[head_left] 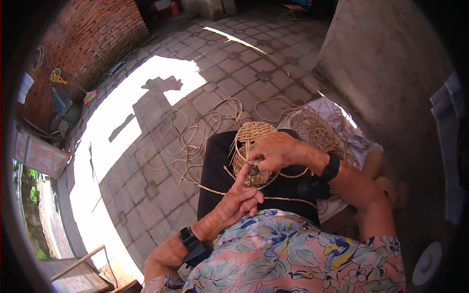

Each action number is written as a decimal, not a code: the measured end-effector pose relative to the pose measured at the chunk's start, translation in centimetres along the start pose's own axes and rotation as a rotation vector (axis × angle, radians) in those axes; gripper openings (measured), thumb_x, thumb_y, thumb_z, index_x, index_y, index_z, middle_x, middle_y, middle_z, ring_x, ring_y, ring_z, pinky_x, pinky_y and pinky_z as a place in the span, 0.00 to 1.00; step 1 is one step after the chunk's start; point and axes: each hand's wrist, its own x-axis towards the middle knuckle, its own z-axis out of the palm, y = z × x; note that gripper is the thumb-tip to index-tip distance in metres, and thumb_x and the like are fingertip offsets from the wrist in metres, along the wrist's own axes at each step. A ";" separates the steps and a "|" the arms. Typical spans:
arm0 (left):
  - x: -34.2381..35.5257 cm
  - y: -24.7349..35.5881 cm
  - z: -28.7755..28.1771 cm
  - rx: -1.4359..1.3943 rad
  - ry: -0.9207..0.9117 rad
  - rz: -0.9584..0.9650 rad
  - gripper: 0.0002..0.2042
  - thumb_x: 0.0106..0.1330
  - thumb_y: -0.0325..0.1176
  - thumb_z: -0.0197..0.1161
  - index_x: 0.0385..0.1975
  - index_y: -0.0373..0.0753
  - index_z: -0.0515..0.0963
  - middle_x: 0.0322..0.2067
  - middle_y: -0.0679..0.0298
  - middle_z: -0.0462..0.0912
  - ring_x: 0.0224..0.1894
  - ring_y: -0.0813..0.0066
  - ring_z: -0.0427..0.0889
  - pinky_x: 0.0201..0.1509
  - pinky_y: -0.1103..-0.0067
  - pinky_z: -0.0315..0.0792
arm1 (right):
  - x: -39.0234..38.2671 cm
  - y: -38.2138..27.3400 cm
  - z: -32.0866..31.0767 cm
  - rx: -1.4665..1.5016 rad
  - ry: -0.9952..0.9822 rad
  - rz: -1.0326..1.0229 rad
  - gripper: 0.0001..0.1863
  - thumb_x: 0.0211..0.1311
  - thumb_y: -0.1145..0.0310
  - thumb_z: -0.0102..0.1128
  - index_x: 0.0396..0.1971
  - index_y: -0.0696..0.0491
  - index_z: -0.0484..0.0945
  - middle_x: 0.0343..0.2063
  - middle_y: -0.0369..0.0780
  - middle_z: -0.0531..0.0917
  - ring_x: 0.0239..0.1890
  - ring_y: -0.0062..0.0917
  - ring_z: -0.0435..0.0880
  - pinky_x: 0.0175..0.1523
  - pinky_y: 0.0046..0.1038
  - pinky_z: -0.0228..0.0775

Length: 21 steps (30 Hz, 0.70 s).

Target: Hand-weaving a small vessel or basket using dried straw.

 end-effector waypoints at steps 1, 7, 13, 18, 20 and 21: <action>0.1 -0.1 0.2 -0.124 -0.019 -0.025 0.40 0.72 0.29 0.54 0.74 0.50 0.31 0.30 0.55 0.81 0.16 0.83 0.65 0.27 0.79 0.76 | 0.0 -0.1 0.0 0.009 -0.015 -0.017 0.15 0.45 0.59 0.55 0.32 0.48 0.82 0.27 0.46 0.79 0.36 0.43 0.80 0.38 0.44 0.70; 1.9 -0.9 -1.4 0.267 0.029 0.016 0.37 0.73 0.29 0.52 0.73 0.46 0.34 0.32 0.57 0.82 0.16 0.82 0.69 0.25 0.81 0.75 | -0.1 0.0 0.5 0.014 0.035 -0.075 0.15 0.45 0.59 0.55 0.32 0.49 0.82 0.25 0.45 0.80 0.34 0.43 0.80 0.36 0.44 0.72; 2.3 -1.8 -4.0 1.685 0.258 0.484 0.31 0.65 0.28 0.59 0.65 0.32 0.52 0.26 0.52 0.82 0.24 0.54 0.82 0.26 0.67 0.75 | -0.7 -0.5 0.7 0.000 0.082 -0.107 0.14 0.46 0.61 0.55 0.32 0.50 0.82 0.28 0.45 0.81 0.35 0.42 0.80 0.37 0.41 0.72; -0.4 2.1 -0.2 1.939 0.340 0.416 0.23 0.58 0.28 0.65 0.53 0.38 0.67 0.24 0.55 0.79 0.26 0.50 0.81 0.28 0.61 0.74 | -3.2 -0.6 1.0 0.258 0.601 -0.111 0.13 0.49 0.65 0.57 0.34 0.53 0.81 0.31 0.45 0.83 0.36 0.41 0.82 0.41 0.41 0.73; -0.9 3.2 0.3 2.067 0.356 0.454 0.20 0.56 0.29 0.66 0.49 0.40 0.71 0.24 0.59 0.77 0.26 0.53 0.81 0.27 0.63 0.73 | -5.9 -0.5 1.1 0.330 0.584 0.220 0.13 0.54 0.62 0.60 0.35 0.53 0.78 0.31 0.43 0.79 0.37 0.39 0.80 0.43 0.39 0.70; -0.9 3.4 0.7 2.082 0.374 0.456 0.17 0.55 0.29 0.67 0.45 0.41 0.74 0.26 0.61 0.75 0.28 0.57 0.80 0.27 0.65 0.73 | -6.9 0.1 2.2 0.333 0.586 0.225 0.13 0.54 0.62 0.60 0.35 0.53 0.78 0.31 0.43 0.79 0.37 0.39 0.80 0.43 0.39 0.70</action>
